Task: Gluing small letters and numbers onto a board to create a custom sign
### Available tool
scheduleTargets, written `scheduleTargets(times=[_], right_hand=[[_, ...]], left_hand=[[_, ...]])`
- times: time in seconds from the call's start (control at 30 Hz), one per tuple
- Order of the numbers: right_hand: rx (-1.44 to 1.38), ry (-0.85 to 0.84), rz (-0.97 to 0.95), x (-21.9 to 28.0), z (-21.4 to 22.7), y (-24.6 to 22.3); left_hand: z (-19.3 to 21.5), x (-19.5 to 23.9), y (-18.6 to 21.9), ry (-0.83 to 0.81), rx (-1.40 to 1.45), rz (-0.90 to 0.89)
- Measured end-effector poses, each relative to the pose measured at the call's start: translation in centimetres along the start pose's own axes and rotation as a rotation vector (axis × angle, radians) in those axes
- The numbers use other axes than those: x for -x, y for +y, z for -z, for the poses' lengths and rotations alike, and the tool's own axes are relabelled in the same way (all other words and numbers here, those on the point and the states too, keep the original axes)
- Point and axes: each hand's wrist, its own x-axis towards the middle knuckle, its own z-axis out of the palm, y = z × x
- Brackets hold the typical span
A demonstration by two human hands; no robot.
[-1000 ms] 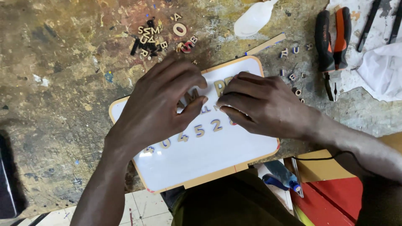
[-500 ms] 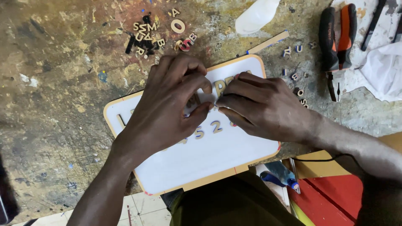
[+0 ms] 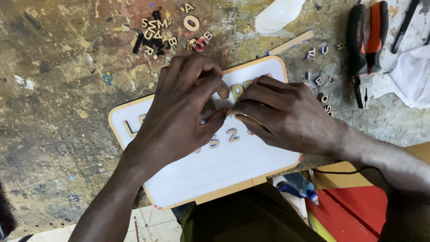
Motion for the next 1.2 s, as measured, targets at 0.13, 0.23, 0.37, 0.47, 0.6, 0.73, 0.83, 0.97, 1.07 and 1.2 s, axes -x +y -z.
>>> scheduleTargets(times=[0.13, 0.23, 0.37, 0.47, 0.6, 0.73, 0.83, 0.97, 1.07, 1.2], right_hand=[[0.010, -0.002, 0.005, -0.01, 0.09, -0.03], [0.000, -0.011, -0.003, 0.06, 0.05, 0.00], [-0.009, -0.020, -0.009, -0.05, 0.19, -0.02], [-0.036, -0.023, -0.015, 0.04, 0.15, 0.02], [-0.049, -0.027, -0.012, -0.06, 0.24, 0.06], [-0.052, -0.033, -0.010, 0.09, 0.22, 0.12], [-0.058, -0.052, -0.020, 0.27, 0.15, 0.21], [-0.044, -0.045, -0.020, 0.30, 0.28, 0.15], [-0.035, -0.045, 0.001, 0.34, 0.40, 0.22], [-0.022, -0.064, 0.049, 0.30, 0.70, 0.27]], left_hand=[[-0.14, 0.00, -0.12, -0.002, -0.010, 0.003], [-0.19, 0.00, -0.12, 0.002, -0.033, -0.008], [-0.10, -0.03, -0.02, 0.005, -0.040, -0.001], [-0.09, -0.03, 0.01, 0.005, -0.043, -0.005], [-0.07, -0.08, 0.04, 0.006, -0.050, -0.008], [-0.08, 0.02, 0.06, 0.003, -0.051, -0.008], [-0.12, 0.03, 0.03, 0.012, -0.043, -0.014], [-0.09, 0.03, 0.11, 0.014, -0.054, -0.019], [-0.03, 0.02, 0.11, 0.009, -0.068, -0.024], [-0.19, 0.14, -0.03, -0.003, -0.091, -0.012]])
